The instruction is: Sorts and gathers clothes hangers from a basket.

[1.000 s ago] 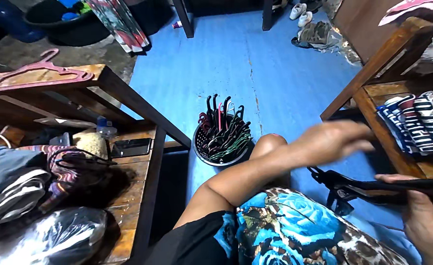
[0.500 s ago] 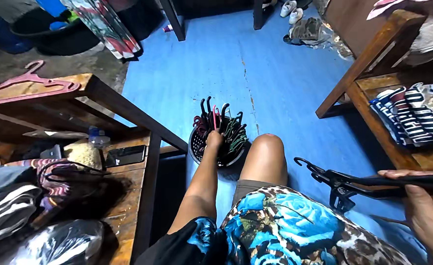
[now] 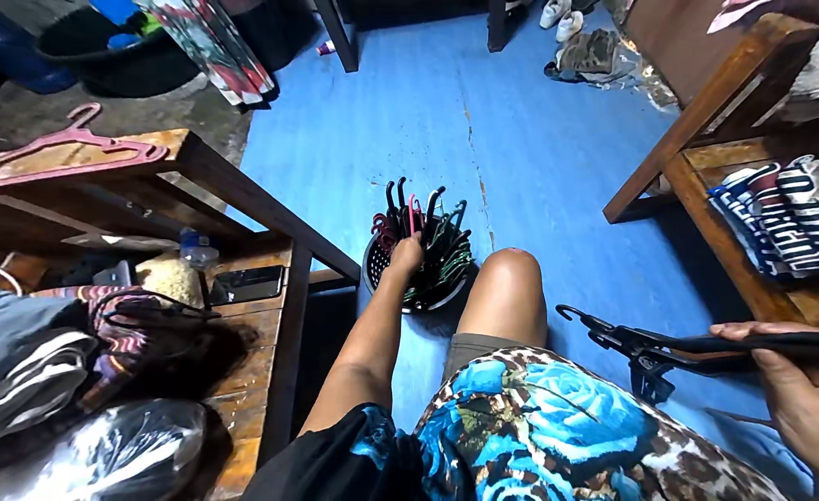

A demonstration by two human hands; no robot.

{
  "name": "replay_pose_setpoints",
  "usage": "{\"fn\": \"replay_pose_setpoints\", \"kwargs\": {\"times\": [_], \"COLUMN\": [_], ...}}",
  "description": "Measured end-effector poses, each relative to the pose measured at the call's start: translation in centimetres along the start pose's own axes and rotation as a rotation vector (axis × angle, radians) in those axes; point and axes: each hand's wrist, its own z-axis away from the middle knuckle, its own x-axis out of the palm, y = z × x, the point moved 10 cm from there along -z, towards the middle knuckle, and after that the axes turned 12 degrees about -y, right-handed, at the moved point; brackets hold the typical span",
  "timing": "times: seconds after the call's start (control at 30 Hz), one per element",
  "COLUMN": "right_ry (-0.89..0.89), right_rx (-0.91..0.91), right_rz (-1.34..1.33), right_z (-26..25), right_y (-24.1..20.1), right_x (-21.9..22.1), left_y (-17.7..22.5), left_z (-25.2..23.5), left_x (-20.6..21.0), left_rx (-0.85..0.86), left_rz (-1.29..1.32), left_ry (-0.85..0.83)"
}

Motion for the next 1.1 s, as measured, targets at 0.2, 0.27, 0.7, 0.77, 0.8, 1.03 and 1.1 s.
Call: {"fn": "replay_pose_setpoints", "kwargs": {"times": [0.2,0.27,0.7,0.77,0.8,1.03,1.1], "right_ry": [-0.027,-0.031,-0.030,-0.036,-0.041,-0.043,-0.036], "right_rx": [0.009,0.000,0.017,0.019,0.018,0.024,0.021], "right_rz": [0.040,0.051,0.039,0.039,0.034,0.043,0.042], "right_z": [0.3,0.2,0.0,0.0,0.0,0.1,0.1], "right_y": [0.0,-0.1,0.6,0.6,0.6,0.7,0.7], "right_x": [0.1,0.1,0.1,0.2,0.2,0.1,0.1], "left_y": [0.7,0.7,-9.5,-9.3,-9.0,-6.8,-5.4], "left_z": [-2.8,-3.3,-2.0,-1.4,-1.1,-1.4,-0.9], "left_x": [2.4,1.5,1.1,1.0,1.0,1.1,0.7], "left_rx": [0.127,0.199,-0.122,-0.123,-0.114,-0.007,0.014], "left_rz": [0.046,0.136,0.186,0.157,0.150,0.245,0.220], "left_ry": [-0.232,-0.265,-0.149,-0.157,-0.163,-0.089,-0.061]}}
